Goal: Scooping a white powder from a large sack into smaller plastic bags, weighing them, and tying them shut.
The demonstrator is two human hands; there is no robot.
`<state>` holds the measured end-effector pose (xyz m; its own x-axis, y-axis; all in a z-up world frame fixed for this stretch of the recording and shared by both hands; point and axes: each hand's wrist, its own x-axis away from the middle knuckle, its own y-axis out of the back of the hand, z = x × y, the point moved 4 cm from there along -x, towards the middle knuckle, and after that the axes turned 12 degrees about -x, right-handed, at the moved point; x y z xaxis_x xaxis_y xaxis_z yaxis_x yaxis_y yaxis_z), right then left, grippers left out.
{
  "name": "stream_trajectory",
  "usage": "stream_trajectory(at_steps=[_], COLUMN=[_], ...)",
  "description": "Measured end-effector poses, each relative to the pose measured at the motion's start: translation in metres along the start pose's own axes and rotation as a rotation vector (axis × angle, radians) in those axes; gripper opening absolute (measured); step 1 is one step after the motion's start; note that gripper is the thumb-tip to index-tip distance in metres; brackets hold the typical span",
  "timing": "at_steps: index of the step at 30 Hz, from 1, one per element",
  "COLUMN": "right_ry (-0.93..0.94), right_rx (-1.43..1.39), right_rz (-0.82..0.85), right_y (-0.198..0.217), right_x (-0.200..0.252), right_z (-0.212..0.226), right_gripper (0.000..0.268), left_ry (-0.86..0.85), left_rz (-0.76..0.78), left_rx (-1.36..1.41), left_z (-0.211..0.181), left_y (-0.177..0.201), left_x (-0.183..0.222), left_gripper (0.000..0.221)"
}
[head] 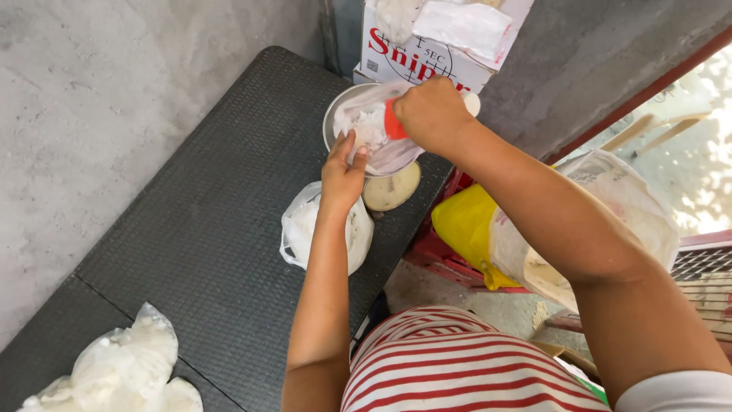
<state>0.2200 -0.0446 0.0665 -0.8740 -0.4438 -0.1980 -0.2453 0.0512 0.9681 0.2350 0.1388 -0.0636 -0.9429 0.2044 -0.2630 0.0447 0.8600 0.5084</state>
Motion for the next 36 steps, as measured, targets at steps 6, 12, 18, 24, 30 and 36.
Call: stream_trajectory(at_steps=[6,12,18,24,30,36], right_ry=[-0.26,-0.464,-0.582,-0.684,-0.589,-0.839], right_rx=[-0.286,-0.568,-0.836,-0.943,-1.052,-1.132], right_rz=[-0.081,-0.267,-0.42,-0.486,-0.657,-0.559], right_y=[0.025,0.025,0.028,0.036,0.043,0.034], right_x=[0.041,0.099,0.164,0.238,0.326,0.427], right_z=[0.0,-0.004,-0.016,-0.035,-0.058,-0.077], right_gripper=[0.021,0.029,0.033,0.024,0.019,0.023], left_ry=[-0.019,-0.102,-0.112,-0.155,-0.196,-0.193], left_rz=[-0.01,-0.143,-0.216,-0.113,-0.02,0.081], left_rx=[0.004,-0.016,-0.011,0.007,-0.019,-0.047], left_z=[-0.016,-0.045,-0.075,-0.143,-0.172,-0.171], left_y=[0.008,0.028,0.023,-0.015,-0.07,-0.127], left_x=[0.011,0.035,0.062,0.095,0.123,0.143], left_gripper=[0.049,0.042,0.037,0.037,0.037,0.038])
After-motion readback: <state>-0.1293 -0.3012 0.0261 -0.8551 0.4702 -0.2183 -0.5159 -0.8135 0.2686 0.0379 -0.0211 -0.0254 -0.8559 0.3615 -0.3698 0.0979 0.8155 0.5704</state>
